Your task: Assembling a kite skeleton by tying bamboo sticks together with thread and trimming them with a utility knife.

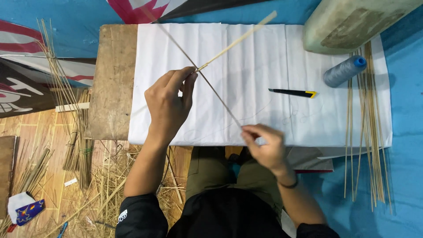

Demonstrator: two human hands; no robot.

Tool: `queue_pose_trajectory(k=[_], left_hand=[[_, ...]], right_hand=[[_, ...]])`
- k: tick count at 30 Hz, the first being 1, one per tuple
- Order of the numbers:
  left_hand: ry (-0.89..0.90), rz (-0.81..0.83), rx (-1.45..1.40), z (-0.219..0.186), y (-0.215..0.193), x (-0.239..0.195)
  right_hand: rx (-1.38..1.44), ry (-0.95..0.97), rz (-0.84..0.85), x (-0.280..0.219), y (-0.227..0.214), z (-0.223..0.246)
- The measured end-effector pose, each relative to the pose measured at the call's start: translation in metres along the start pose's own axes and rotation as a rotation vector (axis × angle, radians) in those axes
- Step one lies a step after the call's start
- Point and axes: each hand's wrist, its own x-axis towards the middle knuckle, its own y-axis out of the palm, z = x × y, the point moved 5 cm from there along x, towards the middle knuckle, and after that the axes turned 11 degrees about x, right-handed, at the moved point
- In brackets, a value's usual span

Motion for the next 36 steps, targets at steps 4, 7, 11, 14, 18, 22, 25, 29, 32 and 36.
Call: queue_pose_trajectory(k=[4,7,11,14,18,22,25,29,32,36], left_hand=[[0.058,0.003,0.011,0.001,0.011,-0.011],[0.062,0.123,-0.15,0.001,0.014,-0.015],[0.164,0.244,-0.143,0.006,0.014,-0.017],[0.103,0.298,-0.149,0.024,-0.006,-0.018],[-0.112,0.339,-0.12,0.058,-0.024,-0.034],[-0.22,0.341,-0.187,0.063,-0.038,-0.043],[-0.232,0.312,-0.131,0.083,-0.056,-0.053],[-0.141,0.186,-0.119,0.123,-0.089,-0.064],[-0.261,0.127,-0.141,0.134,-0.104,-0.071],[-0.321,0.139,-0.174,0.138,-0.103,-0.077]], right_hand=[[0.119,0.19,0.004,-0.022,0.03,-0.011],[0.194,0.301,0.0,-0.041,0.046,-0.022],[0.325,0.378,0.023,-0.043,0.044,-0.032],[0.193,0.268,0.093,-0.033,0.025,-0.06],[-0.199,0.024,0.297,-0.012,0.029,-0.077],[-0.104,-0.069,0.391,-0.01,0.066,-0.091],[0.102,-0.052,0.421,-0.01,0.08,-0.088],[0.225,0.084,0.492,-0.007,0.094,-0.074],[0.01,-0.056,0.62,-0.013,0.119,-0.069],[-0.347,-0.264,0.645,-0.018,0.143,-0.069]])
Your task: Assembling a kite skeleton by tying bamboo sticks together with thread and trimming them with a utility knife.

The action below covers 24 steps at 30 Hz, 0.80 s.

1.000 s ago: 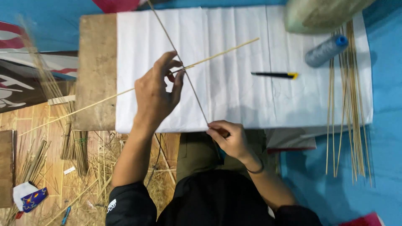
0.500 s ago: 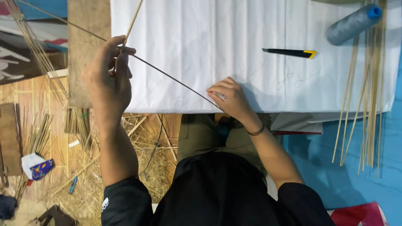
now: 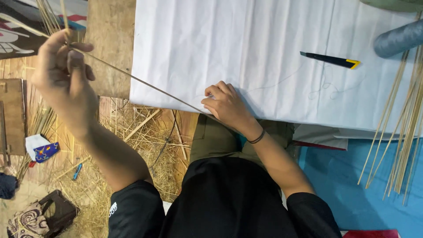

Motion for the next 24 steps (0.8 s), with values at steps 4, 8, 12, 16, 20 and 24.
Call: queue_pose_trajectory(k=[4,8,12,16,20,24], left_hand=[[-0.071,-0.021,-0.051,0.003,0.005,-0.001],[-0.129,0.046,-0.155,0.005,0.014,0.003],[-0.325,0.117,-0.388,0.006,0.045,0.0],[-0.38,-0.015,-0.595,0.02,0.064,0.001],[-0.323,-0.211,-0.61,0.021,0.066,0.012],[-0.319,-0.159,-0.583,0.021,0.104,0.015]], right_hand=[[0.014,0.032,0.06,0.005,-0.001,-0.007],[0.736,0.25,-0.204,-0.006,-0.048,-0.039],[1.437,0.279,-0.765,-0.056,-0.119,-0.107],[1.735,0.282,-0.855,-0.115,-0.209,-0.128],[0.985,0.264,-0.703,-0.136,-0.3,-0.074],[0.389,0.556,-0.821,-0.198,-0.337,-0.107]])
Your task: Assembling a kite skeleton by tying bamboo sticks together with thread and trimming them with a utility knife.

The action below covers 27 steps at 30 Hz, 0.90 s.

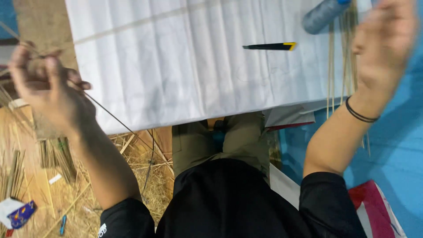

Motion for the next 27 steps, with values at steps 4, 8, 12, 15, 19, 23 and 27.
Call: queue_pose_trajectory(k=[4,8,12,15,19,23,27], left_hand=[[-0.088,0.017,-0.058,0.029,0.027,-0.019],[-0.206,-0.031,-0.017,0.033,0.041,-0.033],[-0.325,-0.104,-0.043,0.05,0.039,-0.04],[-0.373,-0.122,-0.078,0.046,0.041,-0.042],[-0.381,-0.112,-0.024,0.041,0.048,-0.047],[-0.304,-0.047,0.041,0.032,0.055,-0.052],[-0.181,0.018,0.114,0.023,0.066,-0.049]], right_hand=[[-0.548,-0.112,0.334,0.016,0.071,-0.023],[-0.877,0.283,0.583,0.017,0.112,-0.085],[-0.94,0.28,0.701,0.032,0.121,-0.136],[-0.901,0.337,0.576,0.051,0.125,-0.14],[-0.766,-0.159,0.261,0.073,0.119,-0.154],[0.007,0.141,0.265,0.056,0.153,-0.074],[0.368,0.389,0.381,0.039,0.177,-0.024]])
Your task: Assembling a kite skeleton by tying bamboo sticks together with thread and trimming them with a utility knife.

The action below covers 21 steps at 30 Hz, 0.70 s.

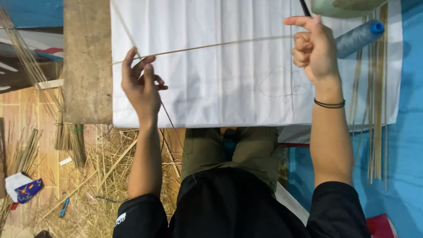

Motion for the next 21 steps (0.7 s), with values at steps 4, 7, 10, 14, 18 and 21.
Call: queue_pose_trajectory(k=[4,7,10,14,18,21], left_hand=[[0.096,0.005,0.107,-0.017,0.001,0.01],[0.141,0.097,0.244,-0.021,0.002,0.019],[0.12,0.212,0.442,-0.004,0.001,0.021],[0.145,0.357,1.015,0.048,0.01,0.029],[0.207,0.398,1.178,0.081,0.019,0.045],[0.272,0.392,1.325,0.095,0.026,0.056]], right_hand=[[-0.107,-0.137,0.052,-0.016,0.003,0.01],[-0.469,-0.174,0.041,-0.034,0.003,0.004],[-0.612,-0.105,0.004,-0.049,0.0,-0.032],[-0.494,-0.13,-0.175,-0.057,-0.016,-0.093],[-0.552,-0.108,-0.234,-0.055,-0.003,-0.112],[-0.62,-0.132,-0.275,-0.042,-0.005,-0.119]])
